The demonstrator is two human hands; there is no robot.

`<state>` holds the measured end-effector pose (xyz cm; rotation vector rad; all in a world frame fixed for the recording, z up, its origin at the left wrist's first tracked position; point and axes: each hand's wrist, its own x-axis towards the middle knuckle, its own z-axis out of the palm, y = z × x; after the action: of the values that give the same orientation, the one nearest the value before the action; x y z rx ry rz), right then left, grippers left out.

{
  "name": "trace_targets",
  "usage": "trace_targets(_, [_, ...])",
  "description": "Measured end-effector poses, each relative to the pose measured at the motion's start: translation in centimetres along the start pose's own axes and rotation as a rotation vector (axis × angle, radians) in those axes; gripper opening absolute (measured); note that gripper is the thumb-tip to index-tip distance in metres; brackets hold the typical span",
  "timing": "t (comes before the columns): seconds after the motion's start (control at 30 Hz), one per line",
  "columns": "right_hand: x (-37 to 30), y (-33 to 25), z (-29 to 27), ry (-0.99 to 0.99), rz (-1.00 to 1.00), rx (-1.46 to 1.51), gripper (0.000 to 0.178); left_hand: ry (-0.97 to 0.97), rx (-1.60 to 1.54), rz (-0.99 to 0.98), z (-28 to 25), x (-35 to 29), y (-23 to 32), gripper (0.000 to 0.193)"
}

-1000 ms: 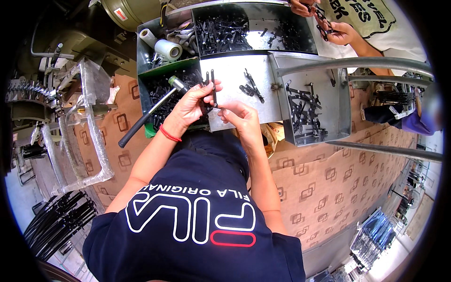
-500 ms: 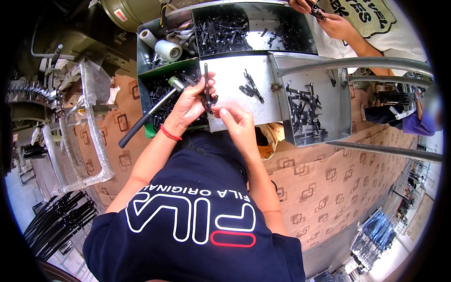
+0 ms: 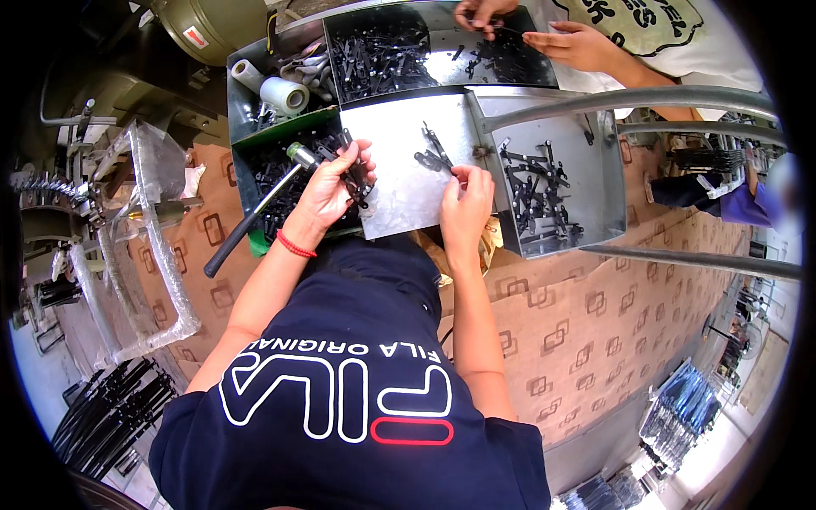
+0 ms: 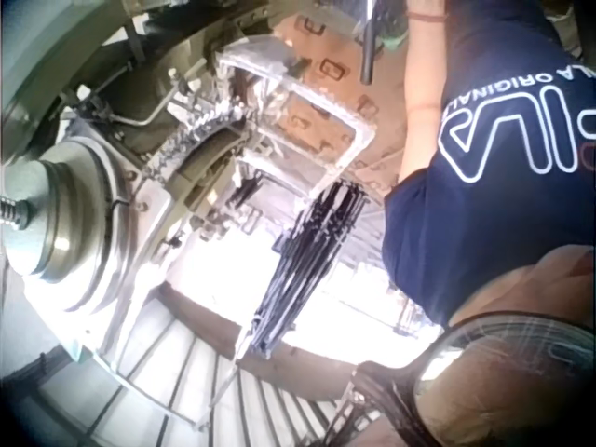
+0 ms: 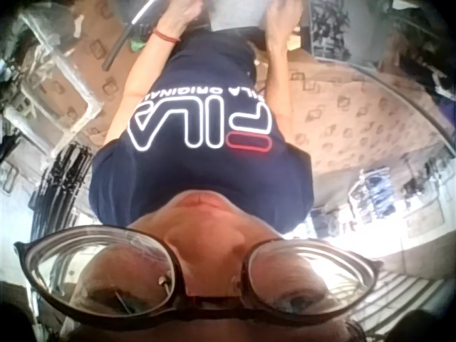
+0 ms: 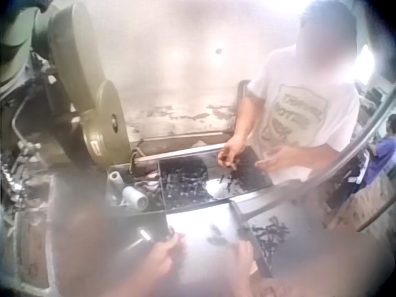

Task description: The person picks small black metal hardware pieces from a tray and assembles them by hand, inserting pins or fasteners into brackets. The assembled units are placed into a separate metal bin on the workstation. The process is repetitive and performed one at a time.

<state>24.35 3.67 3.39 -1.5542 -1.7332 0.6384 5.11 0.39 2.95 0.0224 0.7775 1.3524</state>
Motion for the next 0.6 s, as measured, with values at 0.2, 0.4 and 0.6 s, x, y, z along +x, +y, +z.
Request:
trace_targets(0.2, [1.3, 0.8, 1.2, -0.009, -0.161, -0.247, 0.016, 0.024, 0.007, -0.063, 0.1, 0.1, 0.0, 0.023])
trace_targets(0.4, [1.1, 0.5, 1.8, 0.016, -0.142, -0.126, 0.009, -0.045, 0.115, -0.129, 0.1, 0.1, -0.6, 0.026])
trace_targets(0.6, [-0.3, -1.9, 1.5, -0.127, 0.063, 0.372, 0.006, 0.001, 0.287, -0.144, 1.9, -1.0, -0.8, 0.030])
